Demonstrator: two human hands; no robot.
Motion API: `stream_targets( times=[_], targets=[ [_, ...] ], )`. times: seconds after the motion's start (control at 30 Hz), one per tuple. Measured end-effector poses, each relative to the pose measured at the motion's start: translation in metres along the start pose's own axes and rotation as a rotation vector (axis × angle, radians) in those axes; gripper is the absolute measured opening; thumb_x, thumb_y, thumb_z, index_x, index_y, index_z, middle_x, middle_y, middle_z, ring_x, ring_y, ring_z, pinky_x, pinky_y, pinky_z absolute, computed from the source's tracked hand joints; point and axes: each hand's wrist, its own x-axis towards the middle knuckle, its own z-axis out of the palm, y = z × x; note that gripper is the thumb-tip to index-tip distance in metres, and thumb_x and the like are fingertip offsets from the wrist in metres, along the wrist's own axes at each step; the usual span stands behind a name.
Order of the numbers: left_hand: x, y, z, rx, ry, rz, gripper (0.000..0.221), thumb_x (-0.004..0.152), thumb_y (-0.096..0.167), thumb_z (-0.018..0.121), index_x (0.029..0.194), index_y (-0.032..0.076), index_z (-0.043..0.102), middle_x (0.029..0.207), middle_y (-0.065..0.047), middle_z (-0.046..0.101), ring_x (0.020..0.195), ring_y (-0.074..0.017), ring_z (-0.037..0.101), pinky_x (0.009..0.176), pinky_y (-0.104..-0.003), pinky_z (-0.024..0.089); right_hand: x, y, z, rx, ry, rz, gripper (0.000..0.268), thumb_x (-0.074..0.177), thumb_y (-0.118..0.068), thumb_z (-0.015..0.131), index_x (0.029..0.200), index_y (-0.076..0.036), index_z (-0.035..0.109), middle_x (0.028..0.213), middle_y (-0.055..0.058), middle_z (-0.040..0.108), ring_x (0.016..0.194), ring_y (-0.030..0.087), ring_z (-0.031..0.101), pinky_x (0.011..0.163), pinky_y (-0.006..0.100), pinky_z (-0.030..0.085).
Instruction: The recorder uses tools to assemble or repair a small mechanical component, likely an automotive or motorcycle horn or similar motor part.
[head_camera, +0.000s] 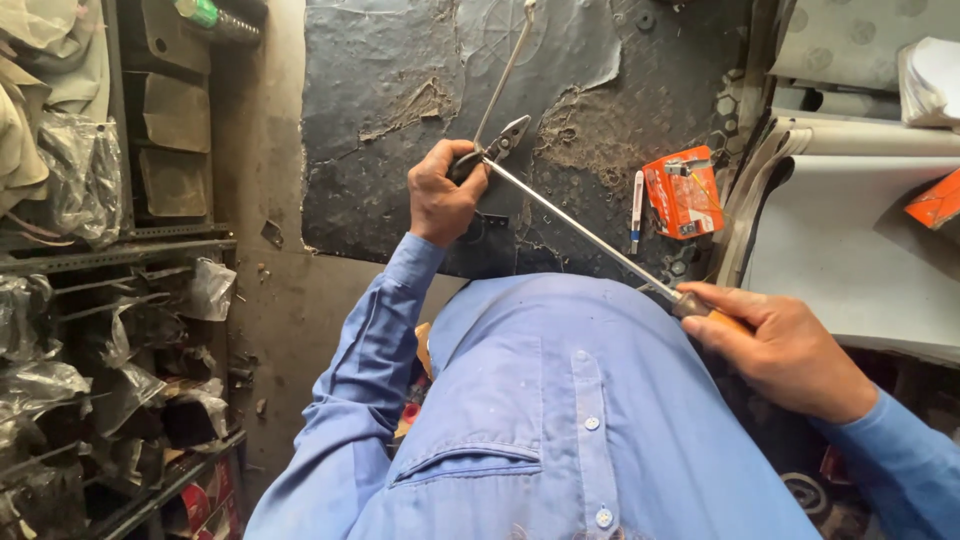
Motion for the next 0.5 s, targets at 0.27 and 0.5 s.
stream_targets(
  times=[0.27,0.5],
  targets=[
    [0.015,0.004,0.000,0.001,0.029,-0.002,0.016,0.087,0.011,0.078,0.101,0.004,0.072,0.086,-0.008,0.077,0.077,-0.0148,0.074,0.070,-0.029,0.059,0.028,0.049,-0.006,0.335,-0.093,-0.040,0.045,0.091,-0.023,0.074,0.134,-0.007,0.072,0.072,0.006,0.065,0.050,0.009,0.048,0.043,0.027,0.038],
    [0.014,-0.006,0.004,0.025,-0.082,-0.018,0.017,0.085,0.012,0.078,0.098,0.003,0.071,0.085,-0.009,0.076,0.075,-0.0151,0.075,0.068,-0.029,0.059,0.004,0.007,0.008,-0.744,0.509,-0.715,0.049,0.088,-0.029,0.072,0.134,-0.013,0.063,0.081,0.005,0.070,0.066,0.014,0.064,0.058,0.027,0.050]
  ],
)
